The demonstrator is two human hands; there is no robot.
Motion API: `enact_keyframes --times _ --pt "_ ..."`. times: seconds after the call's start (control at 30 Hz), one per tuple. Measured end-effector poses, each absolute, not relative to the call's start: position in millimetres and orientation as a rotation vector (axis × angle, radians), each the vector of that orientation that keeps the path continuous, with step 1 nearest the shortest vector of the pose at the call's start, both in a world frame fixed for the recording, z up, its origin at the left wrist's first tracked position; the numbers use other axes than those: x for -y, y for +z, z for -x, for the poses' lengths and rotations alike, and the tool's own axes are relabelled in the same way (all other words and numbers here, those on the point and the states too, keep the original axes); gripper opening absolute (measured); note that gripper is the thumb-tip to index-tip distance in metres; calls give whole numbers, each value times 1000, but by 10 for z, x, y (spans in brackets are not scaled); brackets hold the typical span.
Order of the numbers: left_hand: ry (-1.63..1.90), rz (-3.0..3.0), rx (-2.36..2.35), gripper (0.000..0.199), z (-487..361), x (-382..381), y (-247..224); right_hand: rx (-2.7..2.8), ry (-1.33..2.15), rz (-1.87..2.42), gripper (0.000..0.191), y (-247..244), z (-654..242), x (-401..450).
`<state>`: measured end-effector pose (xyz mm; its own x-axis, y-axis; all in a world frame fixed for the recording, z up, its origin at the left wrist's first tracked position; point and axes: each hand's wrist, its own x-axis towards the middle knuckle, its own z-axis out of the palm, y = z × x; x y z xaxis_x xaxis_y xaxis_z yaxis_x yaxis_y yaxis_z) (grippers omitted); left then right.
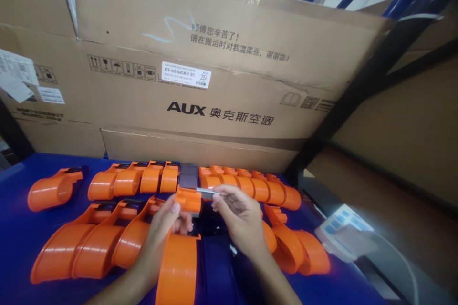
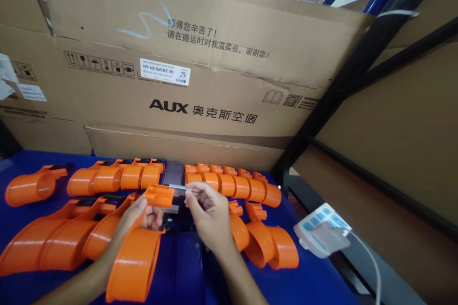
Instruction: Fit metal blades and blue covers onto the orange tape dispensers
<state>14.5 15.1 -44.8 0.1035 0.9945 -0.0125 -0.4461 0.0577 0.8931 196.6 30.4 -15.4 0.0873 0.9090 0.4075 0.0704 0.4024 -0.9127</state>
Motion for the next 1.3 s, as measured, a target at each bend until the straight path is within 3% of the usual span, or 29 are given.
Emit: enact_keyframes --times 0.23,0.47,0.8,1.3 --pt "1370 -834 -834 43 -148 -159 -424 1229 867 974 28 -117 -1926 -300" --pt "1371 -723 -819 40 -125 -145 -407 1283 795 1023 23 -71 -1964 -253" --pt "1349 -833 -836 52 -131 -184 -451 1340 822 955 18 -130 -1957 -250" --pt "1299 -677 -805 43 -94 -181 -410 1549 849 962 30 -156 -1871 -202"
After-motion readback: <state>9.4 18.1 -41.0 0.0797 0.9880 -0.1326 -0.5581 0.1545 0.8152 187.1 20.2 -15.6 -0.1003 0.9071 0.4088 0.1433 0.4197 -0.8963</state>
